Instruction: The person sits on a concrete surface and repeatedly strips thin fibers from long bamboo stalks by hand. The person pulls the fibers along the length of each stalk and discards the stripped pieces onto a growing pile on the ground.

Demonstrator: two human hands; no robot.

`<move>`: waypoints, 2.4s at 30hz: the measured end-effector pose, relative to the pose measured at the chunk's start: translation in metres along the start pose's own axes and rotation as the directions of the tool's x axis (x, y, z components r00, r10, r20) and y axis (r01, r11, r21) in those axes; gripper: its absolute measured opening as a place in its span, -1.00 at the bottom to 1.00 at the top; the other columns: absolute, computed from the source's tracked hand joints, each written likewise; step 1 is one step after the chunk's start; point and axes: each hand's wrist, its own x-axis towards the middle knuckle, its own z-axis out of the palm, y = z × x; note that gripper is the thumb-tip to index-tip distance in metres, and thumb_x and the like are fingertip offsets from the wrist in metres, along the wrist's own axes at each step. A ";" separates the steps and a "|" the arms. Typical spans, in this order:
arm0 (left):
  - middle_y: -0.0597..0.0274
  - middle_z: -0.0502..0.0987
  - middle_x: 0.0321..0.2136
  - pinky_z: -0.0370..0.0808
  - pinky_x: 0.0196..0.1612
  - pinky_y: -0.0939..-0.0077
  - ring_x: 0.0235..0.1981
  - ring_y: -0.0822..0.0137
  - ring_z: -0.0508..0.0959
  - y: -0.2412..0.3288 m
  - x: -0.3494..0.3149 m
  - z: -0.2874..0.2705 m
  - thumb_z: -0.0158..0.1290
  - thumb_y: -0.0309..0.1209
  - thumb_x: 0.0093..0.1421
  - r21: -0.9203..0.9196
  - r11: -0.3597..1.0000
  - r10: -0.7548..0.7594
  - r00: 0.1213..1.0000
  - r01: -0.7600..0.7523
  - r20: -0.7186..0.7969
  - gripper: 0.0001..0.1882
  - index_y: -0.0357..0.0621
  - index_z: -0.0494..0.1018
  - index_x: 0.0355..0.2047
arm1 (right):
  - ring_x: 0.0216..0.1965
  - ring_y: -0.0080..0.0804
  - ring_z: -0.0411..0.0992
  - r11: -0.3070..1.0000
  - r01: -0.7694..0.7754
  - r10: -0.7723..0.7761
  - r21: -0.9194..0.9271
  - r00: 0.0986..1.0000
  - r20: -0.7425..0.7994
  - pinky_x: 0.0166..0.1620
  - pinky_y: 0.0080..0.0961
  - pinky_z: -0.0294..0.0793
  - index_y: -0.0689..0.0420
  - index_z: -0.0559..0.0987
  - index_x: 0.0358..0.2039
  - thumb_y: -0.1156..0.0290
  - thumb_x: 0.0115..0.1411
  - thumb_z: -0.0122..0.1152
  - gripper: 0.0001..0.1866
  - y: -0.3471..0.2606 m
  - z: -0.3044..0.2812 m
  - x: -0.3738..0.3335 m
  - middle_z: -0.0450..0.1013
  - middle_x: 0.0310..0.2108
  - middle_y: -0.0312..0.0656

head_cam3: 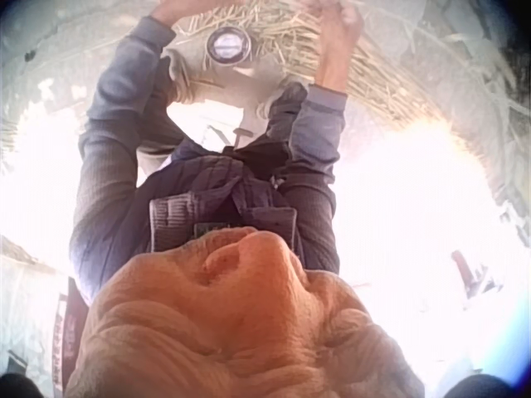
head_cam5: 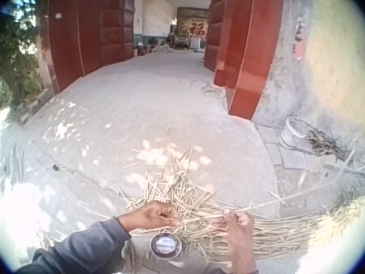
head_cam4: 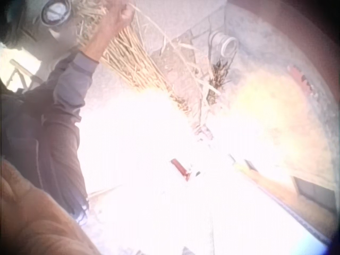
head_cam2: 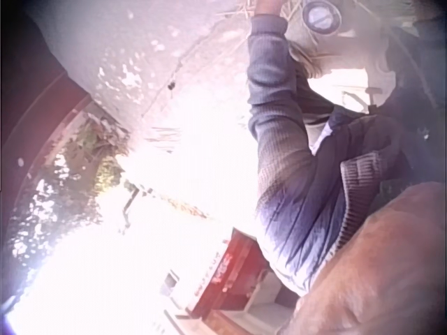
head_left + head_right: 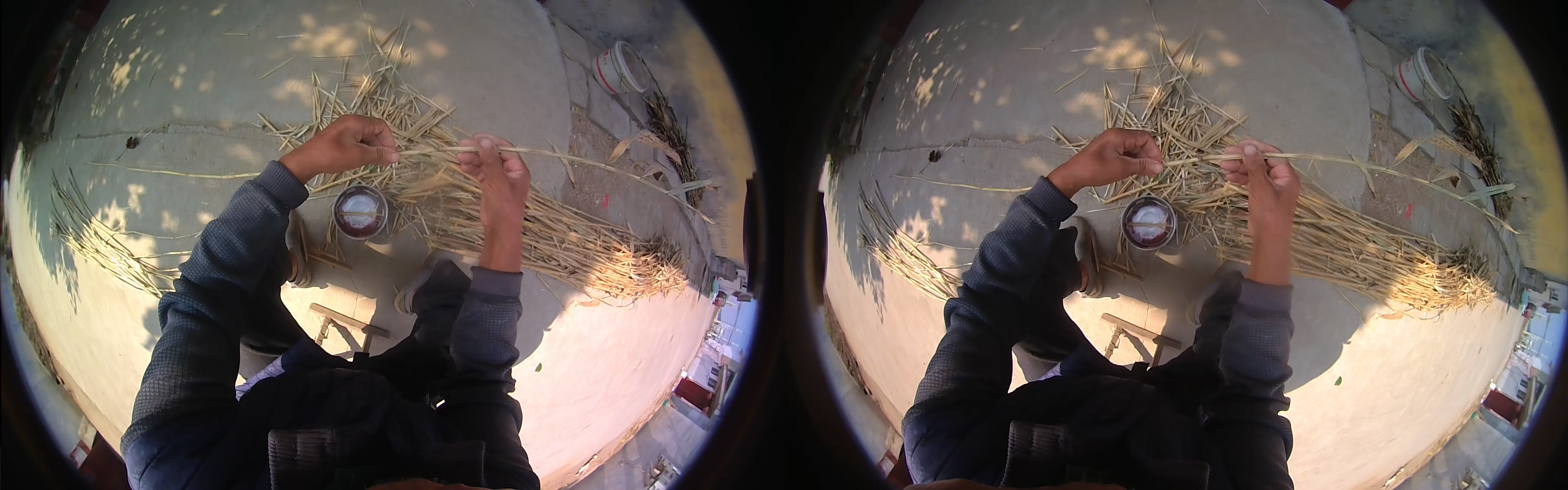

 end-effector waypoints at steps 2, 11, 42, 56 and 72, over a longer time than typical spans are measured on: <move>0.39 0.60 -0.44 0.50 -0.24 0.58 -0.37 0.59 0.53 0.005 -0.001 0.000 0.27 -0.38 0.27 0.017 1.000 -0.024 1.000 0.024 0.015 -0.83 -0.23 0.57 -0.32 | -0.27 -0.38 0.61 0.999 -0.032 0.031 0.012 0.998 0.047 -0.18 -0.53 0.62 0.28 0.55 -0.06 0.33 0.40 0.16 -0.74 -0.003 -0.003 0.001 0.62 -0.18 -0.01; 0.38 0.58 -0.49 0.49 -0.33 0.59 -0.45 0.58 0.53 0.010 -0.004 -0.009 0.27 -0.37 0.26 -0.136 0.989 -0.066 0.998 0.067 0.008 -0.81 -0.21 0.53 -0.39 | -0.24 -0.38 0.61 0.976 -0.010 0.058 -0.219 0.976 0.210 -0.14 -0.52 0.61 0.31 0.53 -0.04 0.51 0.43 -0.05 -0.77 -0.016 -0.008 -0.005 0.60 -0.22 -0.07; 0.42 0.53 -0.55 0.39 -0.45 0.67 -0.50 0.64 0.46 0.019 0.004 0.010 0.26 -0.33 0.28 -0.123 0.992 -0.040 0.998 0.035 -0.039 -0.78 -0.16 0.50 -0.41 | -0.49 -0.51 0.49 0.975 -0.077 0.082 -0.208 0.997 0.012 -0.41 -0.55 0.49 0.25 0.51 -0.19 0.51 0.30 0.09 -0.88 0.019 0.023 -0.002 0.56 -0.41 -0.17; 0.41 0.56 -0.51 0.43 -0.41 0.62 -0.48 0.61 0.49 0.016 0.002 0.003 0.29 -0.27 0.25 -0.074 0.995 -0.054 0.995 0.061 0.085 -0.76 -0.16 0.52 -0.37 | -0.44 -0.54 0.52 0.998 0.053 -0.056 -0.025 0.989 -0.139 -0.36 -0.60 0.48 0.22 0.54 -0.16 0.28 0.35 0.27 -0.75 -0.004 -0.012 0.010 0.58 -0.33 -0.16; 0.22 0.65 -0.39 0.54 -0.25 0.61 -0.36 0.49 0.60 0.023 0.021 0.034 0.24 -0.38 0.29 -0.458 0.882 -0.230 0.949 0.109 -0.217 -0.81 -0.29 0.56 -0.26 | -0.46 -0.49 0.56 0.990 -0.058 0.061 -0.128 0.998 0.019 -0.39 -0.62 0.52 0.29 0.51 -0.17 0.27 0.40 0.19 -0.72 -0.003 0.027 -0.008 0.58 -0.39 -0.12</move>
